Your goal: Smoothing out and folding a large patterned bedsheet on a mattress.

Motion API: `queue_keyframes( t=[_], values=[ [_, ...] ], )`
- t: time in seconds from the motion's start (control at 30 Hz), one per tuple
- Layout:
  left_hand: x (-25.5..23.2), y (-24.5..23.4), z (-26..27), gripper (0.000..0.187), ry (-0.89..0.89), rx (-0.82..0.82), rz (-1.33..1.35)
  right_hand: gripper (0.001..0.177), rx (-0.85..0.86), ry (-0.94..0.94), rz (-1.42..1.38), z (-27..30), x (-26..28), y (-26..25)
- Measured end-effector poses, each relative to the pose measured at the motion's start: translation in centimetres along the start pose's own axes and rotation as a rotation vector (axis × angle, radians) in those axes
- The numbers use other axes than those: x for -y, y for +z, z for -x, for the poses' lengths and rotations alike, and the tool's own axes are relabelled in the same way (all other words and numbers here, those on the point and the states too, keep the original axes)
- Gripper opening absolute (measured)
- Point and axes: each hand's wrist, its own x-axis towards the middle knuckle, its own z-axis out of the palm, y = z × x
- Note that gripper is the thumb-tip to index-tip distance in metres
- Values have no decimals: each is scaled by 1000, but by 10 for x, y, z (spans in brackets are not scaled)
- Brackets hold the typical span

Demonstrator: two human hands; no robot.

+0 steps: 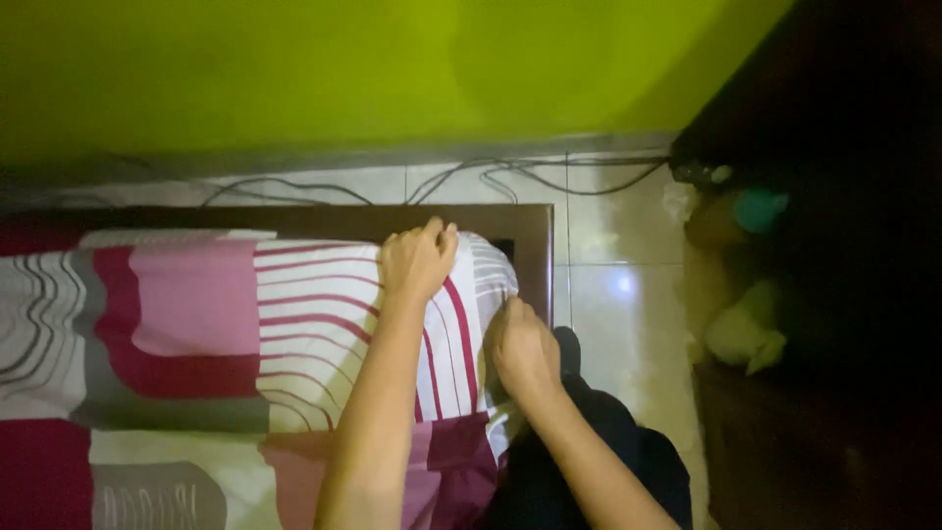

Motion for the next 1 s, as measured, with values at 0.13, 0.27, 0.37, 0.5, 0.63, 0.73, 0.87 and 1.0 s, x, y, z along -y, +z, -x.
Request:
queue_keyframes(
  t=[0.13, 0.27, 0.37, 0.5, 0.63, 0.73, 0.87, 1.0],
  values=[
    [-6, -6, 10, 37, 115, -11, -5, 19, 89, -22, 65, 1, -6, -7],
    [-29, 4, 16, 32, 348, -108, 39, 13, 38, -174, 303, 6, -17, -5],
    [-48, 29, 21, 30, 422, -198, 79, 14, 76, -229, 315, 12, -28, -6],
    [-64, 81, 16, 23, 464, -320, 125, 17, 185, -219, 285, 13, -41, -7],
    [-61, 85, 10, 11, 482, -350, 28, 20, 185, -225, 323, 10, -38, -5],
    [-59, 82, 7, 14, 453, -236, 43, 24, 171, -87, 222, 8, -18, -29],
    [-51, 58, 13, 17, 423, -141, 638, 51, -82, -198, 74, -11, 12, -49],
    [7, 12, 24, 34, 284, -341, 726, 49, -199, -454, 78, -55, 39, -23]
  ],
)
